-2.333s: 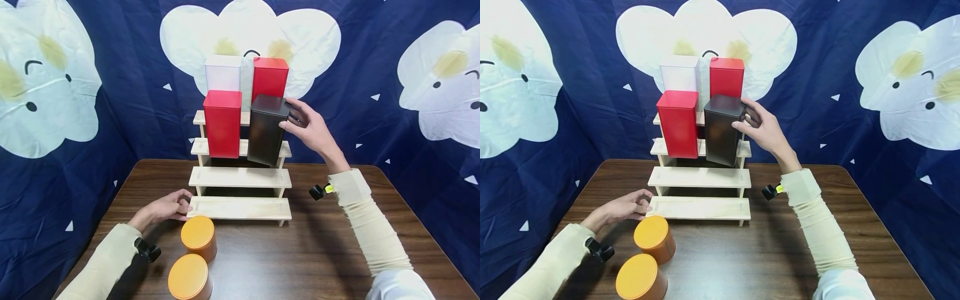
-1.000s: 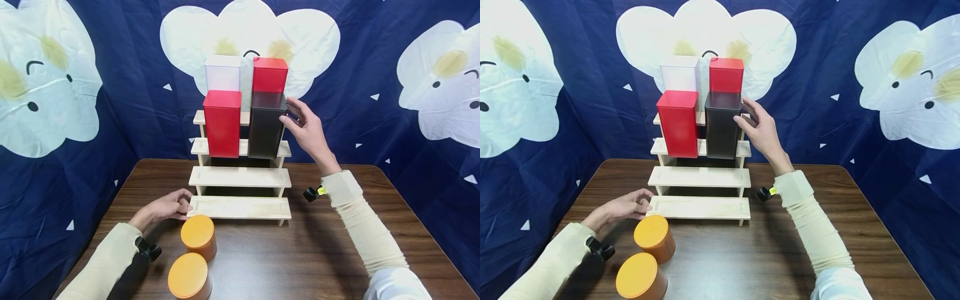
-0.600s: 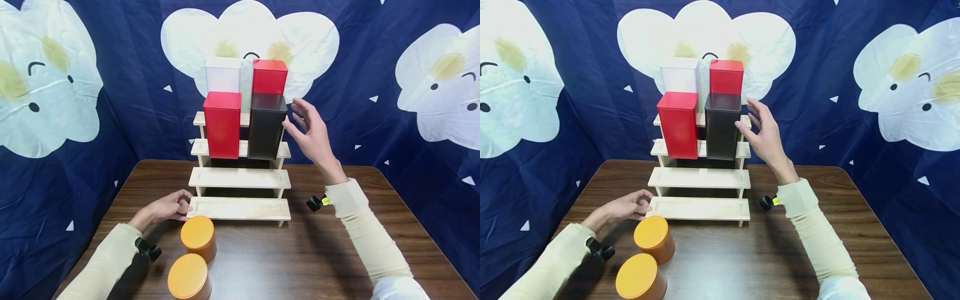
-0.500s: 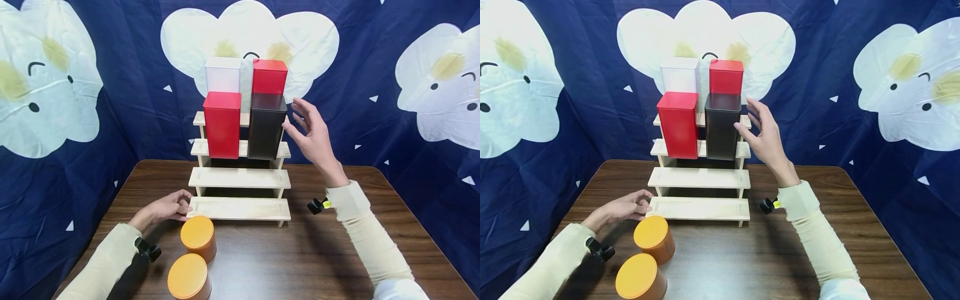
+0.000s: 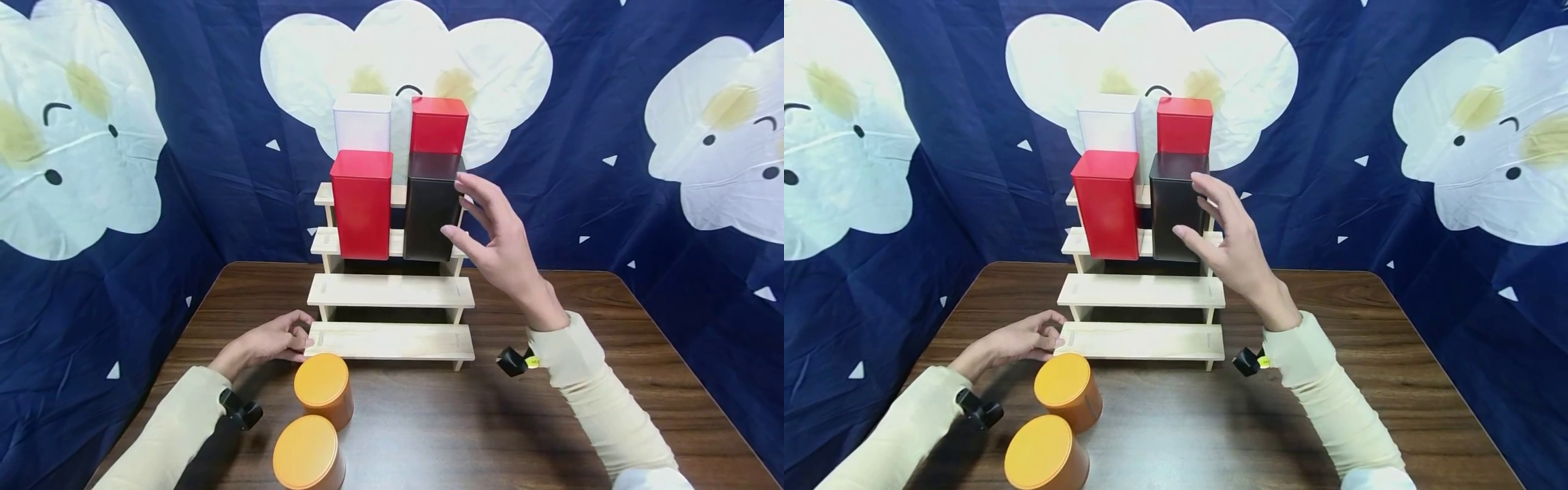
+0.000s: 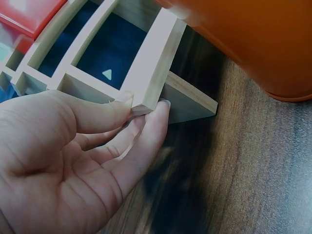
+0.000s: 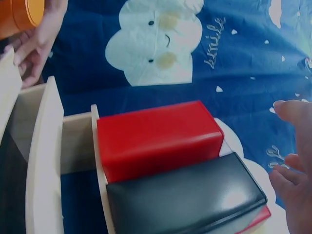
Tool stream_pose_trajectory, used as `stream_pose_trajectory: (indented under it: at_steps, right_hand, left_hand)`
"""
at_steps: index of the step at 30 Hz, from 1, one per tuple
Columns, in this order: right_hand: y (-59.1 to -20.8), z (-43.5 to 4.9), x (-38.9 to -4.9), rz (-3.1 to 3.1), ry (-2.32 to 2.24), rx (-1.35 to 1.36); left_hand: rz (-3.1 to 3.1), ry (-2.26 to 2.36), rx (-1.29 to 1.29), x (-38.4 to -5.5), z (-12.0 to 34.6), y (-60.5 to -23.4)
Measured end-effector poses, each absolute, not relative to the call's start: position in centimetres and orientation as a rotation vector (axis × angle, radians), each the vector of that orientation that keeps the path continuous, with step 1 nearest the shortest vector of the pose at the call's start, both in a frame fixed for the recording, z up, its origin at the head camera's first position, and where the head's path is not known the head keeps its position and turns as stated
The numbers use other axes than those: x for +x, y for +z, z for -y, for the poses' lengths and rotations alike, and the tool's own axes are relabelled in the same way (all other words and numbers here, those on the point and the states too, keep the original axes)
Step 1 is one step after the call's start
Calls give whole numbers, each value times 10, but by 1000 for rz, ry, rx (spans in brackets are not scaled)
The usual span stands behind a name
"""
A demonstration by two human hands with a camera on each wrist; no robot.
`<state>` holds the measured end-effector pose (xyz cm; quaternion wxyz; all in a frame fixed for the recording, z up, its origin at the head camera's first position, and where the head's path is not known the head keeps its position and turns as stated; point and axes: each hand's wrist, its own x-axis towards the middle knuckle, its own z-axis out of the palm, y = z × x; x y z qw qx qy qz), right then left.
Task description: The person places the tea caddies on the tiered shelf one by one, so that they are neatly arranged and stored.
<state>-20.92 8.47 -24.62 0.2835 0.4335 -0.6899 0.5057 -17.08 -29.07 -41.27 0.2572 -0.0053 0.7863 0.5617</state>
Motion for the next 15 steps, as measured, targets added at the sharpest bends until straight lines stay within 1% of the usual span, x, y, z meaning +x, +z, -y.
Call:
stream_pose_trajectory:
  at_steps: [15]
  right_hand:
    - [-279, -50, -187, 1878, 1420, 1421]
  left_hand:
    - [-2147, 1504, -12, -170, 291, -411]
